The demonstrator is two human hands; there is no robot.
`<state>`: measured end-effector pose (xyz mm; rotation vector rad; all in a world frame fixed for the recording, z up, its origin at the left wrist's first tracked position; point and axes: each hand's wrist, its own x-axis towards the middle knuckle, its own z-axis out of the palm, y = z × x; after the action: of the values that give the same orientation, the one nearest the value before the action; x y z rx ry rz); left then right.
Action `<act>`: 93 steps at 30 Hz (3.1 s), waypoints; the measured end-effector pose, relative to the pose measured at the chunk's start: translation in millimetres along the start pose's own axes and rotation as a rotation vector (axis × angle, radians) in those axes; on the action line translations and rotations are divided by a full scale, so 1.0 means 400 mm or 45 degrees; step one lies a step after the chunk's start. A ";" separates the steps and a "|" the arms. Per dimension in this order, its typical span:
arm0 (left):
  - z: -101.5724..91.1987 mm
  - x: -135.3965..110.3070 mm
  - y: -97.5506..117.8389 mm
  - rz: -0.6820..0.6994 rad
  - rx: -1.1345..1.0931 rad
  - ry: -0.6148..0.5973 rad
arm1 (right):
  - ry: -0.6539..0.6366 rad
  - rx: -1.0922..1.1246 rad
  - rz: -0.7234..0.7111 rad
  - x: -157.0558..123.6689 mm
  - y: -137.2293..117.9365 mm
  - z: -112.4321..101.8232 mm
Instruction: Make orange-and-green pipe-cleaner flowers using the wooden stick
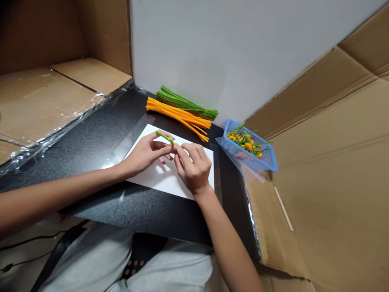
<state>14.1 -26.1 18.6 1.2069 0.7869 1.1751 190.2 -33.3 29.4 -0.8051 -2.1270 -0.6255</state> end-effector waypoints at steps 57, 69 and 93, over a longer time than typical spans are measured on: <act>-0.007 0.017 -0.006 0.141 -0.114 -0.116 | -0.028 0.144 -0.060 0.003 0.002 -0.005; -0.013 0.019 -0.021 0.031 -0.120 -0.065 | -0.090 0.458 0.189 0.009 0.023 -0.005; -0.012 0.018 -0.022 -0.022 -0.249 0.046 | -0.183 0.322 -0.005 0.001 0.039 -0.007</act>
<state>13.7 -17.5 9.9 1.0183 0.6902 1.2328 202.5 -24.4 33.8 -0.7232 -2.2808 -0.2983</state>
